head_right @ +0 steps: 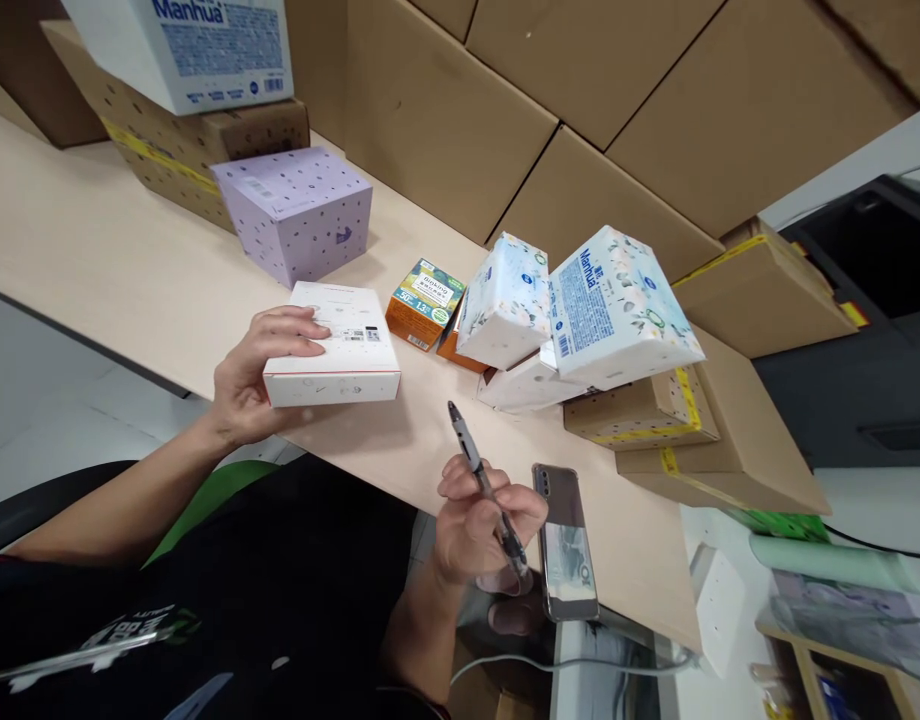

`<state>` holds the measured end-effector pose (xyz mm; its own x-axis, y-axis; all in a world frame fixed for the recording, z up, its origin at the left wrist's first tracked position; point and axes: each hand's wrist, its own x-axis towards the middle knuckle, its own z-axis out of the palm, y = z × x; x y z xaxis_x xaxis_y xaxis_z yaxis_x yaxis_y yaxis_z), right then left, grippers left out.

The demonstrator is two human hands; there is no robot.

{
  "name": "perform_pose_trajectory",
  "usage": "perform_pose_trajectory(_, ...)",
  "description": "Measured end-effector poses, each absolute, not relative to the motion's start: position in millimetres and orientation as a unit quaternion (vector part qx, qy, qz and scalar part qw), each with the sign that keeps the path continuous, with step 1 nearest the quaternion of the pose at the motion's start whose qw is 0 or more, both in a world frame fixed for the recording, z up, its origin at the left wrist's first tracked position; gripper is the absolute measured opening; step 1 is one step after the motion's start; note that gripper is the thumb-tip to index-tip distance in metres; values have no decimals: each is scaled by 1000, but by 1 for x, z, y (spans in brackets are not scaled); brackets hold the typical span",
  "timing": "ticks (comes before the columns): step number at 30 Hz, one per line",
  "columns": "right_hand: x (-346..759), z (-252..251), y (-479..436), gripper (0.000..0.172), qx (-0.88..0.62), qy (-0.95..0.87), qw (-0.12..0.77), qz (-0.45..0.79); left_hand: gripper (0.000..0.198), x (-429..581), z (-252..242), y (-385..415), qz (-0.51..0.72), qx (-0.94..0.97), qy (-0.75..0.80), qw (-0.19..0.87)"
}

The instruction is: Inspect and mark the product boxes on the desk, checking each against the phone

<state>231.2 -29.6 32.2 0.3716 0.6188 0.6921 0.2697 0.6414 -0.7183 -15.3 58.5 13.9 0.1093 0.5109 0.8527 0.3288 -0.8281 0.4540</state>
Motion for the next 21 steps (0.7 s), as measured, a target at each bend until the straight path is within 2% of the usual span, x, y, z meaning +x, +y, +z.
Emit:
perform_pose_trajectory(2, 221, 32, -24, 6, -383, -549, 732, 125, 44, -16, 14, 59, 604, 741, 282, 77)
perform_pose_trajectory(6, 210, 24, -16, 22, -368, -588, 708, 137, 43, -16, 13, 59, 602, 734, 303, 87)
perform_pose_trajectory(11, 207, 14, -14, 19, -318, -642, 681, 152, 45, -15, 13, 58, 595, 731, 322, 88)
perform_pose_trajectory(21, 206, 8, -14, 16, -355, -671, 636, 138, 42, -15, 13, 58, 600, 733, 310, 81)
